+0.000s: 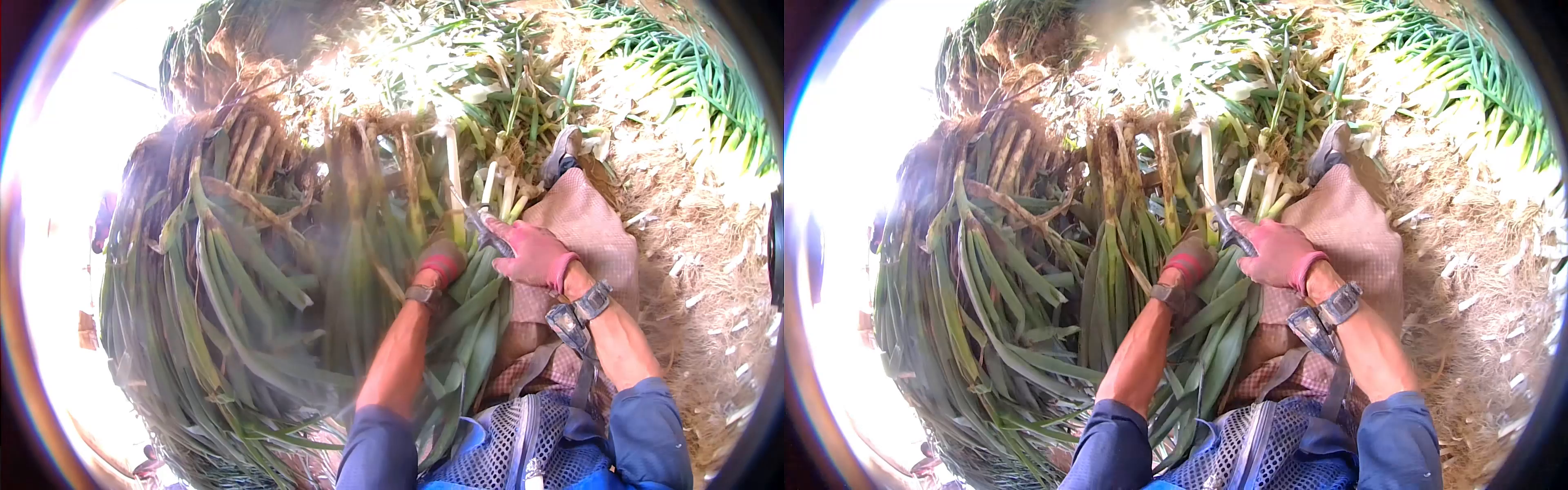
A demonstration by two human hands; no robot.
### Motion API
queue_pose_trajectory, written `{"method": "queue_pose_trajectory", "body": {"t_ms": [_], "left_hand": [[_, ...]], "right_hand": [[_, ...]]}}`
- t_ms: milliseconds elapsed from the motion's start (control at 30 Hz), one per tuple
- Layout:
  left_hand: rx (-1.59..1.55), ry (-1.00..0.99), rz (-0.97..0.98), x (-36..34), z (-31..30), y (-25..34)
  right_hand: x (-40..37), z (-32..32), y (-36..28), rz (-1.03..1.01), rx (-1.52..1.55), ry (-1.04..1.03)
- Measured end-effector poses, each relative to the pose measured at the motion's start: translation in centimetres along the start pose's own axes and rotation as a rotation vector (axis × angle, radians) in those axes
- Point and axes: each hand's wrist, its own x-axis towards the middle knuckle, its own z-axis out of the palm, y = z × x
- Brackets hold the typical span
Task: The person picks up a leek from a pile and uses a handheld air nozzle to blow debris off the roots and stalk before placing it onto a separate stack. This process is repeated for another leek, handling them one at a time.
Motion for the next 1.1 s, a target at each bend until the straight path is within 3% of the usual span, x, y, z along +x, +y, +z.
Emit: {"method": "queue_pose_trajectory", "body": {"t_ms": [167,233,300,333,433,567,600,733,833,933,1100], "left_hand": [[-0.248,0.068,0.044,-3.8,-2.4,-3.9],[-0.181,-0.031,0.04,-4.7,-2.5,-6.6],[-0.144,0.176,0.059,-6.2,-1.0,-9.1],[-0.121,0.092,-0.037,-6.8,-1.3,-9.8],[-0.081,0.154,-0.131,-8.9,-1.6,-10.6],[-0.096,0.173,-0.148,-8.5,-0.5,-12.3],[-0.136,0.182,-0.134,-7.9,-0.1,-12.7],[-0.224,0.147,-0.108,-7.4,-0.8,-12.5],[-0.241,0.248,-0.036,-6.4,0.0,-12.4],[-0.151,0.197,-0.029,-7.0,-1.5,-8.7],[-0.158,0.242,-0.035,-5.6,-0.5,-8.9]], "right_hand": [[0.4,-0.1,-0.6,0.005,0.05,-0.111],[-0.7,-0.1,-1.5,-0.058,0.084,-0.175],[-1.1,1.2,-2.2,-0.291,0.103,-0.243],[-1.5,0.3,-3.0,-0.182,0.119,-0.342],[-0.9,-0.2,-4.0,-0.089,0.04,-0.348],[-0.7,1.8,-4.5,-0.267,-0.042,-0.411],[-0.5,0.7,-6.3,-0.16,-0.099,-0.457],[0.9,2.1,-5.7,-0.178,-0.074,-0.373],[1.1,1.2,-7.3,-0.159,-0.132,-0.467],[3.8,1.1,-7.9,-0.126,-0.14,-0.349],[8.8,1.7,-8.0,-0.098,-0.122,-0.165]]}}
